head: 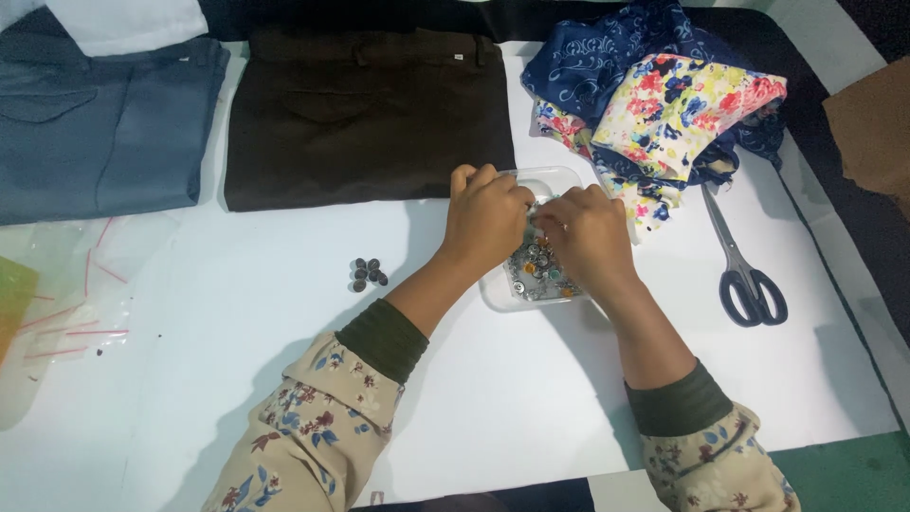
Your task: Sorting and bagging small buttons and decorative beads for garment production.
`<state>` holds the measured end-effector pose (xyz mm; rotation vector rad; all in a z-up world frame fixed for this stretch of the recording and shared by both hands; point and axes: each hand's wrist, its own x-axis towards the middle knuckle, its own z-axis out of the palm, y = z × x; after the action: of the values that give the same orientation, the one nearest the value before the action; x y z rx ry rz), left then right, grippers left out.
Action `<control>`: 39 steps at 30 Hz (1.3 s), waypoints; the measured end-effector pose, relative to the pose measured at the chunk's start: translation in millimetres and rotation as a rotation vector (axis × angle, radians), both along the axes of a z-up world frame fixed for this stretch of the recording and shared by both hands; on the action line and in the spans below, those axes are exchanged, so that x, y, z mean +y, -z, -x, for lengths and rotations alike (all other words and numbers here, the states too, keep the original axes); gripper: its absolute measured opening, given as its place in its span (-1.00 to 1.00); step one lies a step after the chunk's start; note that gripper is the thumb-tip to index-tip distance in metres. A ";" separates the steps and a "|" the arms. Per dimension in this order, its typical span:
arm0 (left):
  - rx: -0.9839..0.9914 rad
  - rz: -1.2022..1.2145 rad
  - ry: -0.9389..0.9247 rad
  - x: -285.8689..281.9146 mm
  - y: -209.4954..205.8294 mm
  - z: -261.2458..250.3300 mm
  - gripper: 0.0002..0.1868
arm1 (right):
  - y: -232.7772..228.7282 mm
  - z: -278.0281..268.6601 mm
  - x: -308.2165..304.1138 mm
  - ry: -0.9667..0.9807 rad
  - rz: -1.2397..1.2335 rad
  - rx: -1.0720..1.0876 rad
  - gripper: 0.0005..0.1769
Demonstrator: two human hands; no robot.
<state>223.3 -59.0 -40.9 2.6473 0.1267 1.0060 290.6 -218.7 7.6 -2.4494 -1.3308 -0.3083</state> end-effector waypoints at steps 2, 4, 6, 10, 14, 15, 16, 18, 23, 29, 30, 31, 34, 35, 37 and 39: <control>-0.065 0.139 -0.011 -4.4 -7.0 1.2 -0.91 | -3.6 -1.1 -2.4 -0.029 -0.206 0.203 -0.93; -0.128 0.280 -0.023 -7.9 -16.1 4.7 -0.88 | -3.9 -0.4 -3.2 -0.057 -0.410 0.410 -0.94; -0.286 0.461 -0.043 -11.3 -28.7 8.5 -0.82 | -2.0 1.2 -3.6 -0.061 -0.689 0.988 -0.86; -0.437 0.554 -0.012 -24.1 -39.4 11.2 -0.83 | -15.1 9.9 -4.6 -0.092 -0.785 1.386 -0.75; -0.469 0.519 -0.036 -34.6 -45.2 15.6 -0.82 | -13.2 12.3 -3.8 -0.114 -0.783 1.600 -0.72; -0.447 0.504 -0.054 -36.3 -45.3 16.2 -0.82 | -11.6 11.7 -3.9 -0.133 -0.774 1.634 -0.72; -0.448 0.503 -0.054 -36.3 -45.9 16.6 -0.82 | -11.4 12.1 -3.3 -0.133 -0.774 1.634 -0.72; -0.439 0.481 -0.079 -36.4 -46.7 17.9 -0.84 | -10.8 13.3 -2.0 -0.108 -0.801 1.653 -0.72; -0.464 0.344 -0.168 -39.8 -49.8 23.3 -0.81 | 6.8 11.1 3.8 -0.051 -0.881 1.668 -0.68; -0.563 0.096 -0.233 -30.9 -53.0 27.5 -0.84 | 16.7 11.1 4.2 -0.072 -0.889 1.565 -0.67; -0.576 0.091 -0.222 -31.4 -54.0 31.4 -0.84 | 29.0 7.7 3.7 -0.081 -0.904 1.528 -0.67; -0.575 0.091 -0.223 -29.7 -56.5 40.1 -0.84 | 24.0 18.1 5.6 -0.081 -0.903 1.529 -0.67; -0.529 0.096 -0.195 -19.9 -66.5 70.8 -0.83 | 8.9 51.7 13.0 -0.096 -0.902 1.451 -0.68; -0.508 0.115 -0.146 -13.4 -71.6 84.1 -0.84 | 3.6 64.3 16.6 -0.155 -0.875 1.407 -0.71; -0.487 0.132 -0.102 6.0 -77.1 112.2 -0.85 | -0.7 90.2 25.0 -0.218 -0.845 1.364 -0.73; -0.424 0.138 -0.078 29.3 -77.1 141.6 -0.83 | 1.7 116.5 31.9 -0.202 -0.740 1.341 -0.73</control>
<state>81.7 -29.7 36.2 2.2652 0.1959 1.4990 174.1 -186.7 5.9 -1.2994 -0.6137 0.6744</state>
